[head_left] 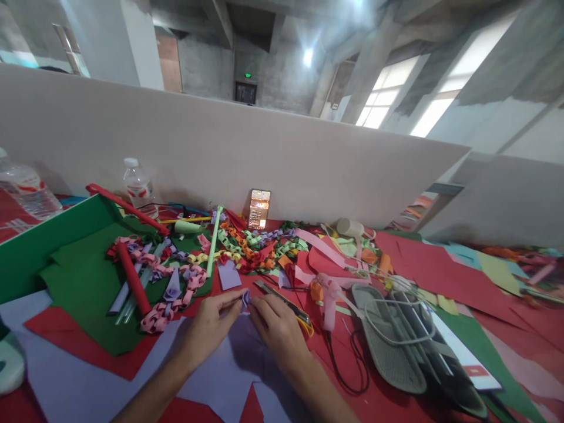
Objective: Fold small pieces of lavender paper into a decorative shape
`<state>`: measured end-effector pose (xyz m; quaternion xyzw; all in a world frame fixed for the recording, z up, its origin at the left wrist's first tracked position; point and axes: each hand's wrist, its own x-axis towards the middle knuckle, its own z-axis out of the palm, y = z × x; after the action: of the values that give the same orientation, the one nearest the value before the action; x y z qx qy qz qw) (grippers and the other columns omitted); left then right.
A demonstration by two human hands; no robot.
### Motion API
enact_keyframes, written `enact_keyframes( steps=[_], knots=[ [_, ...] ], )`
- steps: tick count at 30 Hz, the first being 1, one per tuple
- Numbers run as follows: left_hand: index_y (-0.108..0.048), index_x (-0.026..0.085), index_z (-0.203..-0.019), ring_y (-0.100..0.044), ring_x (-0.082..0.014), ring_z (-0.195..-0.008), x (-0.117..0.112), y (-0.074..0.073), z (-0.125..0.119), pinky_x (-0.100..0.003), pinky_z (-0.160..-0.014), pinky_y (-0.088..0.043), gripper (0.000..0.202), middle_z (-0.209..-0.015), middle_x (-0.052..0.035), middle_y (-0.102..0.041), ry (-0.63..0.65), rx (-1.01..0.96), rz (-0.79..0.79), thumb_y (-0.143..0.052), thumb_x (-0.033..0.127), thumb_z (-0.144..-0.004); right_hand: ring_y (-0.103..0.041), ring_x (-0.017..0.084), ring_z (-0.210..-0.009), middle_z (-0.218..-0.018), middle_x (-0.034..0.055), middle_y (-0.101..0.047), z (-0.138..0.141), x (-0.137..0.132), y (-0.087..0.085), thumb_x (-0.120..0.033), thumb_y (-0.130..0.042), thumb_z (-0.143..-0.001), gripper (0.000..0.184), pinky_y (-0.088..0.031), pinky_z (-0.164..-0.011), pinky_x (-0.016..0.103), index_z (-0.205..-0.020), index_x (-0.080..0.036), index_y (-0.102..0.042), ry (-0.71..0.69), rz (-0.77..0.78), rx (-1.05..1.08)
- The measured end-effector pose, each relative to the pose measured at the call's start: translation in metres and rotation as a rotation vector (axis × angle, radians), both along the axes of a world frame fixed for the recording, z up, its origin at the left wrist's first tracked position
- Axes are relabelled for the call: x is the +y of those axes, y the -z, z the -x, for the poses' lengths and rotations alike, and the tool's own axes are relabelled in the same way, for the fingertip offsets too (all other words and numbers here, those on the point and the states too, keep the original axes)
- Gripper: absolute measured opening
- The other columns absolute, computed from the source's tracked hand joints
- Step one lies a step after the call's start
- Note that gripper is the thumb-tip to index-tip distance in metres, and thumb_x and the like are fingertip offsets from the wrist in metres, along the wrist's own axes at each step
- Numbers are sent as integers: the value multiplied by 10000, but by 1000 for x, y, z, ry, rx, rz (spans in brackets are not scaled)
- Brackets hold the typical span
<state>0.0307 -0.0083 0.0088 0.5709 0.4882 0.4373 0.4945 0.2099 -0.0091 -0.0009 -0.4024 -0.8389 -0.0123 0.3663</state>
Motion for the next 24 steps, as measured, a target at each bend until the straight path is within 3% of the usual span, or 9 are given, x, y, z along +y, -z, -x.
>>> enact_keyframes(
  steps=[4,15,21,24],
  knots=[
    [-717,193,-1214,-683,-247,-1166,1,3,0,-397,-1047,-515,363,-1261,-78,-720,23,-56,3,-612,301,-884,-645,187,-749,-829,62,-687,-2,2,-1,-174,-460,-1031,192,-520,-714,315,-1020,-167,-652,2,-97,-86],
    [-707,169,-1225,-697,-259,-1137,5,13,2,-415,-1023,-534,390,-1246,-111,-729,59,-145,31,-638,333,-877,-629,212,-795,-889,89,-687,-9,2,-9,-120,-464,-1005,223,-508,-738,346,-1146,-146,-634,-38,-160,-260],
    [-731,167,-1182,-711,-256,-1101,5,6,4,-411,-1032,-525,365,-1217,-112,-743,74,-130,45,-655,324,-861,-629,221,-790,-872,100,-692,-8,2,-25,-111,-402,-1020,274,-501,-773,372,-1136,-123,-650,-99,-258,-407],
    [-738,164,-1167,-717,-260,-1079,5,3,5,-409,-1005,-539,366,-1179,-116,-760,91,-141,61,-674,339,-852,-634,227,-812,-899,107,-702,-8,2,-23,-121,-409,-1022,280,-508,-802,386,-1158,-133,-653,-109,-216,-375]
  ],
)
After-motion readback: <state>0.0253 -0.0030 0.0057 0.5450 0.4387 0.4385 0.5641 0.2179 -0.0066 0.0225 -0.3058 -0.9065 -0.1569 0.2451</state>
